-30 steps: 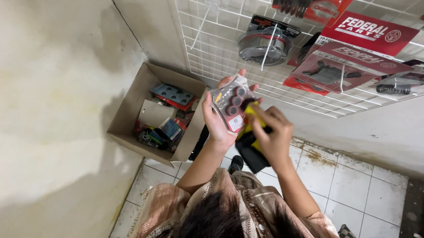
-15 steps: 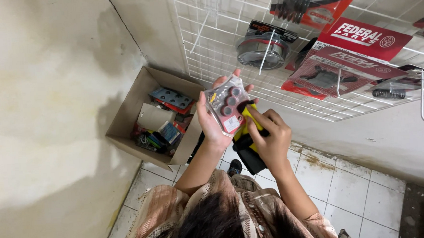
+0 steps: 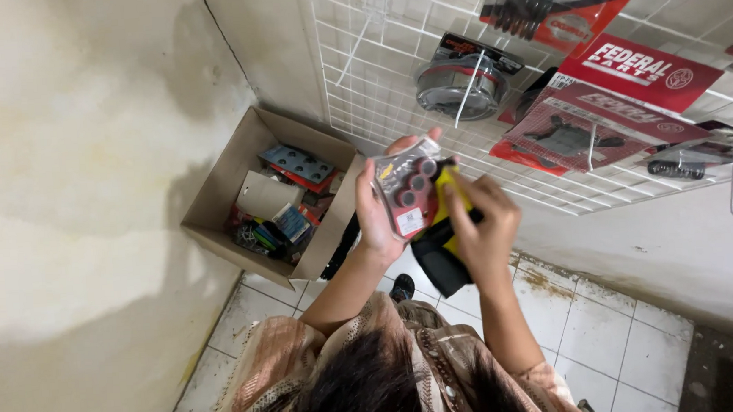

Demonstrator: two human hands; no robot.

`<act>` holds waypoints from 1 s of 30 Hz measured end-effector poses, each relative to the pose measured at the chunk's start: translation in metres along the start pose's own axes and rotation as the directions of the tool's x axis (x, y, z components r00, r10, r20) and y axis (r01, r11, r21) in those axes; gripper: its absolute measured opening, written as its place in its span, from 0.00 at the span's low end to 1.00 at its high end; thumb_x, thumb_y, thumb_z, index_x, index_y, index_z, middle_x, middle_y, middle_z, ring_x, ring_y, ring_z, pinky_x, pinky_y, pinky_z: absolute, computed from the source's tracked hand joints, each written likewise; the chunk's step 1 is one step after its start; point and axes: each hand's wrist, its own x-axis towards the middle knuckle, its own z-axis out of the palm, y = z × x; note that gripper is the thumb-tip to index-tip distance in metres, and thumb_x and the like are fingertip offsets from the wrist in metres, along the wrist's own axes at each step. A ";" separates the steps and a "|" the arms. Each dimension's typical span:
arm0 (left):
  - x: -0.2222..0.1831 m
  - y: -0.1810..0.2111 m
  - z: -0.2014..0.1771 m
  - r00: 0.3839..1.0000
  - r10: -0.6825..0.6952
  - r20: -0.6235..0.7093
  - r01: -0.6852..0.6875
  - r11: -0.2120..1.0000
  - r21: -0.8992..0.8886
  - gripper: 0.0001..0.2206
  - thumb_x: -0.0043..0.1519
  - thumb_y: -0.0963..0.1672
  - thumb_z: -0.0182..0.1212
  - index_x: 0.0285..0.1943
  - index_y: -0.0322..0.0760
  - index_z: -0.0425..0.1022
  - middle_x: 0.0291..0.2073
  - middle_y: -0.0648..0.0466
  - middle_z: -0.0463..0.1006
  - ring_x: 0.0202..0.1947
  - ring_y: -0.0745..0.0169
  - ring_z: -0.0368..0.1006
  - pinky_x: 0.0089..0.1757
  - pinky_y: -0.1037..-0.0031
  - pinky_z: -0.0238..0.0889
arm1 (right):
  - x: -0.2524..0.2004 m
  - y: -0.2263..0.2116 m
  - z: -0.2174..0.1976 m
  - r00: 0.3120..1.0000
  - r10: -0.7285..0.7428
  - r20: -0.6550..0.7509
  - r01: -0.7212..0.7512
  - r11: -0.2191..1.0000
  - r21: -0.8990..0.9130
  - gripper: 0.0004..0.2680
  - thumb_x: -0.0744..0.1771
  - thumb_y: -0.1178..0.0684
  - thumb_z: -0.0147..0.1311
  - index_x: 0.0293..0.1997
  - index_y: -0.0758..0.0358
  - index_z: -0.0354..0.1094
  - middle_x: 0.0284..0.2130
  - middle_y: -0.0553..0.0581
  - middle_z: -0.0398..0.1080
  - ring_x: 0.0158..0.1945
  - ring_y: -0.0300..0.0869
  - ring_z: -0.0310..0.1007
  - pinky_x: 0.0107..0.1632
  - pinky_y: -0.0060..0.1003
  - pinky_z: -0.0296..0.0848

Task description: Cleaning packaged motorcycle parts with a cloth and organizing them on a display rack.

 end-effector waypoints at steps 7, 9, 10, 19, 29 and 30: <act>-0.009 0.011 0.013 0.997 0.051 0.051 -0.055 0.994 0.098 0.27 0.70 0.57 0.34 0.67 0.38 0.63 0.74 0.35 0.55 0.63 0.28 0.65 0.57 0.42 0.62 | -0.023 -0.003 0.018 0.989 -0.125 -0.077 0.125 0.992 -0.004 0.08 0.68 0.58 0.61 0.52 0.63 0.79 0.28 0.61 0.68 0.26 0.52 0.68 0.33 0.42 0.67; -0.013 0.019 0.021 0.998 0.037 0.057 -0.044 0.991 0.126 0.27 0.71 0.58 0.32 0.70 0.42 0.62 0.74 0.39 0.54 0.63 0.32 0.64 0.56 0.42 0.64 | -0.042 -0.008 0.031 0.980 -0.187 -0.070 0.186 0.982 -0.021 0.10 0.65 0.56 0.66 0.51 0.58 0.81 0.26 0.55 0.70 0.23 0.48 0.68 0.32 0.39 0.69; -0.012 0.019 0.016 0.998 0.041 0.054 -0.048 0.991 0.126 0.27 0.71 0.58 0.32 0.70 0.42 0.62 0.74 0.39 0.54 0.63 0.32 0.64 0.56 0.42 0.64 | -0.040 0.002 0.032 0.980 -0.188 -0.065 0.187 0.982 -0.018 0.10 0.65 0.56 0.66 0.51 0.58 0.81 0.26 0.55 0.70 0.23 0.48 0.68 0.32 0.39 0.69; -0.013 0.013 0.005 0.997 0.076 0.027 -0.080 0.945 0.316 0.28 0.71 0.55 0.35 0.69 0.32 0.63 0.70 0.34 0.61 0.64 0.37 0.65 0.60 0.54 0.62 | 0.003 -0.012 0.019 0.984 -0.174 0.032 0.173 0.984 0.050 0.07 0.69 0.58 0.60 0.51 0.61 0.80 0.28 0.63 0.66 0.28 0.55 0.67 0.35 0.46 0.68; -0.011 0.006 -0.040 1.000 -0.016 -0.001 0.015 0.933 0.361 0.28 0.72 0.54 0.35 0.73 0.31 0.60 0.66 0.35 0.65 0.60 0.44 0.70 0.59 0.59 0.64 | 0.015 -0.014 0.017 0.989 -0.120 0.085 0.123 0.992 -0.025 0.04 0.67 0.57 0.63 0.44 0.60 0.80 0.29 0.62 0.70 0.30 0.58 0.73 0.36 0.47 0.71; -0.015 0.008 -0.041 0.999 -0.040 -0.019 0.045 0.932 0.360 0.28 0.72 0.53 0.36 0.74 0.30 0.59 0.66 0.35 0.66 0.61 0.45 0.69 0.59 0.60 0.64 | 0.023 -0.018 0.011 0.992 -0.097 0.079 0.103 0.992 -0.070 0.04 0.68 0.57 0.63 0.45 0.58 0.80 0.29 0.59 0.70 0.31 0.54 0.73 0.37 0.43 0.72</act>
